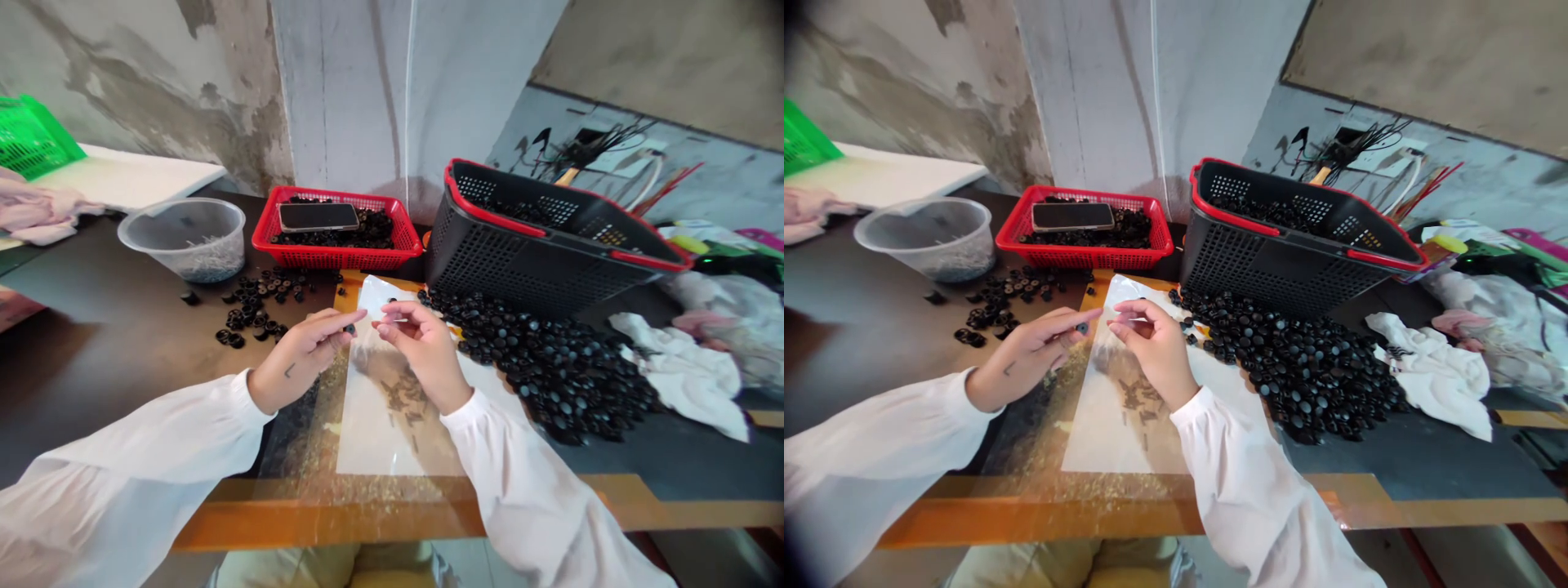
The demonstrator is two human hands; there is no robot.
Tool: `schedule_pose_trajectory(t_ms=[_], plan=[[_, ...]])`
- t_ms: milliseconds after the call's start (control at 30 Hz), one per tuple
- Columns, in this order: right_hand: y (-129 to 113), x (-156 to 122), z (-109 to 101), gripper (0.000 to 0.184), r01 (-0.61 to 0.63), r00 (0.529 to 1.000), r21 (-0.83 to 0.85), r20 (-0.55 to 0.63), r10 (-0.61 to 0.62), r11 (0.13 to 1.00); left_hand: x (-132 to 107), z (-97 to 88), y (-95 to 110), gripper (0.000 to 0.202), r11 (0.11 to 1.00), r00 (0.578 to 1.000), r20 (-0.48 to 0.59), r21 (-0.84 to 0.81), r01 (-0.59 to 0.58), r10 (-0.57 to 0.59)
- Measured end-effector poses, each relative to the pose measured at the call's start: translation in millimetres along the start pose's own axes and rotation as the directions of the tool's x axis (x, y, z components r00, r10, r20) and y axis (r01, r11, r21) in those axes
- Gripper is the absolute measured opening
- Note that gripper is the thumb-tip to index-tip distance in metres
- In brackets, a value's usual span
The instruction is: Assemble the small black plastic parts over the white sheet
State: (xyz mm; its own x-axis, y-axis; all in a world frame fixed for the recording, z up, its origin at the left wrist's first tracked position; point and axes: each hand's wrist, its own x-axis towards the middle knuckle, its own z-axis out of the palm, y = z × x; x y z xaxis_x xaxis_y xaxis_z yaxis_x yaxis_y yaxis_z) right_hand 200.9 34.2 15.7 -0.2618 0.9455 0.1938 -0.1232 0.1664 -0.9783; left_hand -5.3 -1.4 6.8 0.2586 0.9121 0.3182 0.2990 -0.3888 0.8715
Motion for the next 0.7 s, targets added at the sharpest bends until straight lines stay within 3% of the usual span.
schedule_pose_trajectory(t_ms=[133, 267, 500, 700], plan=[[-5, -4, 6, 0.028, -0.113, 0.994, 0.162, 0.029, 0.11, 0.98, -1, 6.2, 2, 0.038, 0.961, 0.987, -0.02, -0.232, 0.15, -0.159], [-7, -8, 10, 0.029, -0.131, 0.99, 0.156, 0.075, 0.12, 0.979, 0, 8.0, 3, 0.028, 0.941, 0.972, -0.066, -0.273, 0.2, -0.226], [-7, -12, 13, 0.069, -0.113, 0.986, 0.004, 0.126, 0.112, 0.994, -4, 3.2, 4, 0.026, 0.966, 0.986, -0.021, -0.203, 0.16, -0.168], [-9, -16, 15, 0.073, 0.041, 0.995, -0.151, 0.101, -0.026, 0.988, -5, -0.2, 2, 0.027, 0.988, 0.993, 0.033, -0.098, 0.116, -0.113]])
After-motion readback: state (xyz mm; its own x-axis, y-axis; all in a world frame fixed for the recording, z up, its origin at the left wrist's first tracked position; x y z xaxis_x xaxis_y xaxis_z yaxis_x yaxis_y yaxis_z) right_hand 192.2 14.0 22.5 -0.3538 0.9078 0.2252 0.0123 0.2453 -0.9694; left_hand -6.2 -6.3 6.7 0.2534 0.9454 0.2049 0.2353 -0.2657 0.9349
